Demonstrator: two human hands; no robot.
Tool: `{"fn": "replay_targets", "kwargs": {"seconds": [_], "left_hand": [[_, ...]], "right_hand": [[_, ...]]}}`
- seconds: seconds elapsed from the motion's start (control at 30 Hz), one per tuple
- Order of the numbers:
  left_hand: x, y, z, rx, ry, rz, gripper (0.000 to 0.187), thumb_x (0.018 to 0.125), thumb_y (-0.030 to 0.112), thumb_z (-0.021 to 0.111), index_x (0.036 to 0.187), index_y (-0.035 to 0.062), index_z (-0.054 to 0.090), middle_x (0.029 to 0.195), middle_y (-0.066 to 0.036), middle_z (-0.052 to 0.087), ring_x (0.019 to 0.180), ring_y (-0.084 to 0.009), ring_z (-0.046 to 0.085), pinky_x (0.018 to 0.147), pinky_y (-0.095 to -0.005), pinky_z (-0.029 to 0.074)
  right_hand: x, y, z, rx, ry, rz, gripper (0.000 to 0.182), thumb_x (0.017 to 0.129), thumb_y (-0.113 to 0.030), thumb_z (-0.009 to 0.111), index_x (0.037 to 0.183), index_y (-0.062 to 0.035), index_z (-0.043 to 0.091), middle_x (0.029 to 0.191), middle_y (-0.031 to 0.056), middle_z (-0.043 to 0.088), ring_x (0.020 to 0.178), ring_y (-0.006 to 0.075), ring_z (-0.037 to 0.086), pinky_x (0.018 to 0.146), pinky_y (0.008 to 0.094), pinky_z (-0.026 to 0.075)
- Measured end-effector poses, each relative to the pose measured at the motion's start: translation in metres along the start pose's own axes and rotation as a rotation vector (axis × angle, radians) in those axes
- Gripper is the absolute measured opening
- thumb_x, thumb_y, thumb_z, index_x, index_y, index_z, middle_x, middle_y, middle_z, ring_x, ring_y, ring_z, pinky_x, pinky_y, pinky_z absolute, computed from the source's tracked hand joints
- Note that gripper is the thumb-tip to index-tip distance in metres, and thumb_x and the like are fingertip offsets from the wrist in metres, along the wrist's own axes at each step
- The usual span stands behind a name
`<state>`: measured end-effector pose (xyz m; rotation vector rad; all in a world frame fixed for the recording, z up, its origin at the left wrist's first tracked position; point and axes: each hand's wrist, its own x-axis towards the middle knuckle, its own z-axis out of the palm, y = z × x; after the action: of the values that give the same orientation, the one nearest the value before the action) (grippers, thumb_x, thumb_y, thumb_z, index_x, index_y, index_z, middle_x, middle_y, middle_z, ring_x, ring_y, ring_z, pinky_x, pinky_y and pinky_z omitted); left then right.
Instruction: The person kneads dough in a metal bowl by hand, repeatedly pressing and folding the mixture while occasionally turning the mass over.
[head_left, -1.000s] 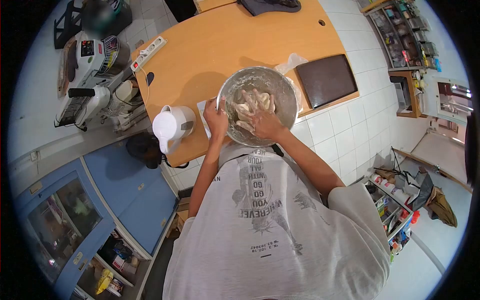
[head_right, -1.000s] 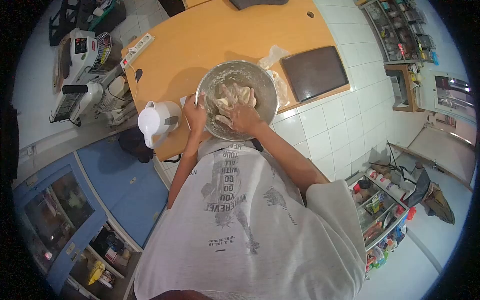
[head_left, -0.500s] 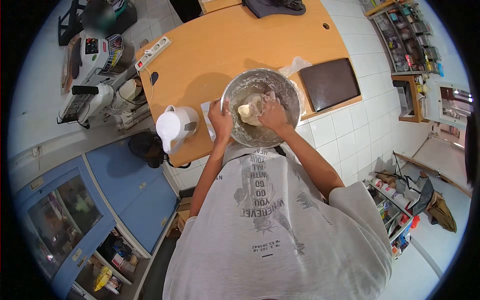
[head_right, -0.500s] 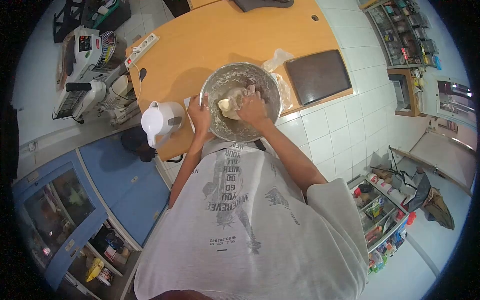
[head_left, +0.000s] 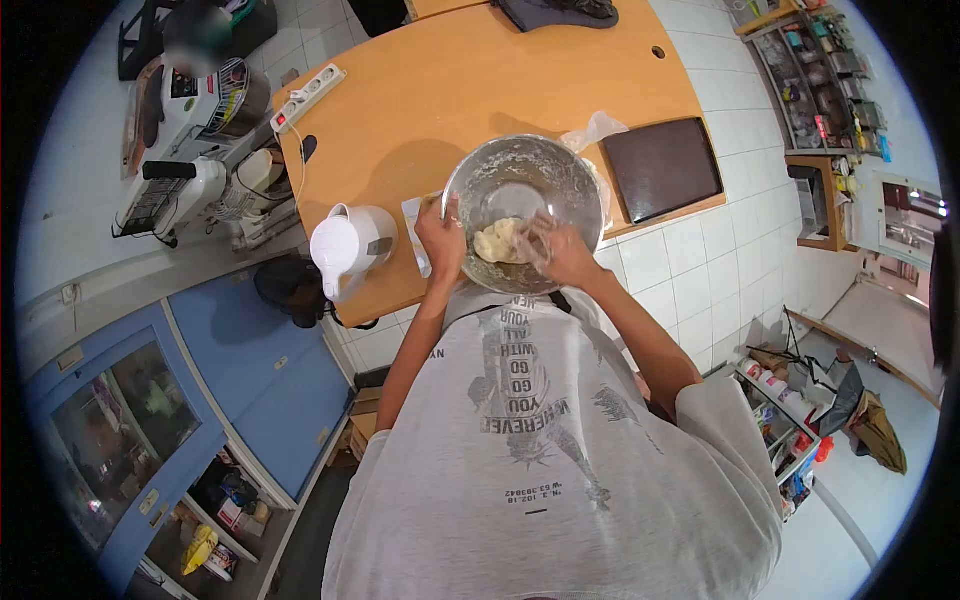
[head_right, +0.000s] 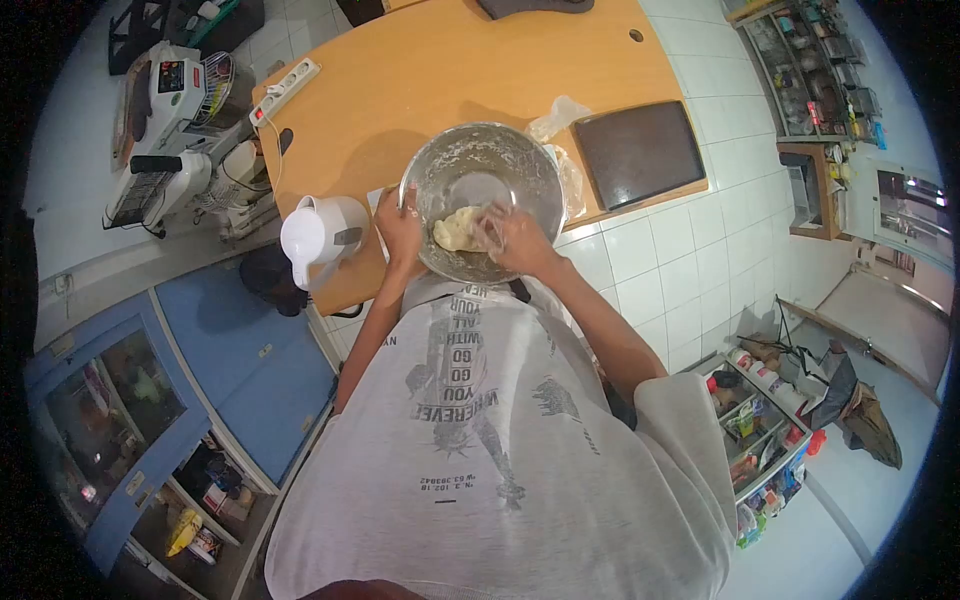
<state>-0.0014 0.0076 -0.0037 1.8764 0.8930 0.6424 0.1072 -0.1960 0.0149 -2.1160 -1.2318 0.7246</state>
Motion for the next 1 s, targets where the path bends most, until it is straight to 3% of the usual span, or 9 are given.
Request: {"fn": "replay_targets", "kwargs": {"seconds": [0.13, 0.2, 0.3, 0.33, 0.47, 0.7, 0.8, 0.9, 1.0], "left_hand": [[0.001, -0.001, 0.003, -0.070, 0.000, 0.020, 0.022, 0.101, 0.013, 0.064, 0.109, -0.0041, 0.075, 0.094, -0.022, 0.069, 0.085, -0.0376, 0.065, 0.079, -0.0446, 0.050], [0.000, -0.002, 0.003, -0.051, 0.006, 0.028, 0.022, 0.101, 0.013, 0.064, 0.109, -0.0039, 0.075, 0.094, -0.022, 0.070, 0.087, -0.0374, 0.066, 0.080, -0.0444, 0.050], [0.002, -0.002, 0.005, -0.022, 0.025, 0.036, 0.022, 0.101, 0.014, 0.065, 0.110, -0.0038, 0.075, 0.096, -0.022, 0.070, 0.088, -0.0374, 0.067, 0.082, -0.0441, 0.051], [0.003, -0.002, 0.005, -0.013, 0.028, 0.037, 0.022, 0.101, 0.014, 0.065, 0.110, -0.0039, 0.075, 0.097, -0.022, 0.071, 0.089, -0.0376, 0.067, 0.082, -0.0440, 0.051], [0.002, -0.004, 0.005, -0.036, 0.036, 0.046, 0.023, 0.101, 0.016, 0.066, 0.110, -0.0039, 0.075, 0.099, -0.023, 0.071, 0.091, -0.0377, 0.068, 0.083, -0.0440, 0.051], [-0.005, -0.008, 0.004, -0.023, 0.039, 0.035, 0.023, 0.100, 0.017, 0.067, 0.105, -0.0048, 0.074, 0.091, -0.021, 0.068, 0.083, -0.0369, 0.065, 0.078, -0.0449, 0.050], [-0.003, -0.013, 0.004, -0.017, 0.039, 0.070, 0.023, 0.101, 0.017, 0.067, 0.104, -0.0044, 0.074, 0.089, -0.021, 0.066, 0.082, -0.0369, 0.064, 0.076, -0.0451, 0.049], [-0.003, -0.018, 0.003, 0.015, 0.015, 0.057, 0.024, 0.101, 0.018, 0.066, 0.104, -0.0040, 0.073, 0.088, -0.022, 0.065, 0.082, -0.0379, 0.063, 0.076, -0.0454, 0.048], [-0.006, -0.012, 0.001, 0.001, 0.019, 0.021, 0.024, 0.101, 0.019, 0.066, 0.103, -0.0038, 0.073, 0.088, -0.023, 0.065, 0.082, -0.0394, 0.063, 0.076, -0.0459, 0.048]], "right_hand": [[0.045, 0.017, 0.020, -0.070, 0.401, 0.048, 0.044, 0.098, -0.039, 0.066, 0.118, -0.0007, 0.069, 0.124, 0.0203, 0.065, 0.112, 0.0387, 0.064, 0.097, 0.0444, 0.052], [0.062, 0.011, 0.028, -0.223, 0.162, 0.327, 0.050, 0.097, -0.044, 0.061, 0.128, -0.0054, 0.065, 0.123, 0.0244, 0.063, 0.118, 0.0434, 0.060, 0.091, 0.0567, 0.052], [0.056, -0.024, 0.030, -0.425, 0.098, 0.191, 0.054, 0.099, -0.047, 0.057, 0.133, -0.0065, 0.064, 0.135, 0.0255, 0.058, 0.131, 0.0475, 0.051, 0.095, 0.0659, 0.048], [0.052, -0.030, 0.040, -0.374, -0.001, 0.232, 0.056, 0.096, -0.042, 0.061, 0.142, -0.0101, 0.060, 0.150, 0.0245, 0.049, 0.140, 0.0500, 0.041, 0.102, 0.0733, 0.041], [0.031, -0.017, 0.054, -0.422, -0.109, -0.110, 0.060, 0.098, -0.042, 0.058, 0.152, -0.0157, 0.051, 0.152, 0.0197, 0.048, 0.145, 0.0431, 0.040, 0.110, 0.0645, 0.043], [0.023, -0.025, 0.033, -0.324, -0.274, -0.031, 0.064, 0.090, -0.041, 0.069, 0.146, -0.0125, 0.056, 0.154, 0.0173, 0.046, 0.138, 0.0436, 0.047, 0.110, 0.0645, 0.041], [0.030, -0.008, 0.047, -0.316, -0.196, 0.027, 0.064, 0.089, -0.045, 0.070, 0.142, -0.0104, 0.059, 0.149, 0.0204, 0.052, 0.134, 0.0406, 0.053, 0.110, 0.0589, 0.042], [0.039, 0.019, 0.054, -0.110, 0.132, -0.011, 0.056, 0.087, -0.042, 0.074, 0.127, -0.0035, 0.067, 0.129, 0.0237, 0.067, 0.119, 0.0380, 0.065, 0.104, 0.0525, 0.048], [0.048, 0.026, 0.036, 0.095, 0.570, 0.175, 0.032, 0.082, -0.024, 0.080, 0.096, 0.0033, 0.073, 0.093, 0.0231, 0.075, 0.088, 0.0409, 0.073, 0.081, 0.0471, 0.057]]}}
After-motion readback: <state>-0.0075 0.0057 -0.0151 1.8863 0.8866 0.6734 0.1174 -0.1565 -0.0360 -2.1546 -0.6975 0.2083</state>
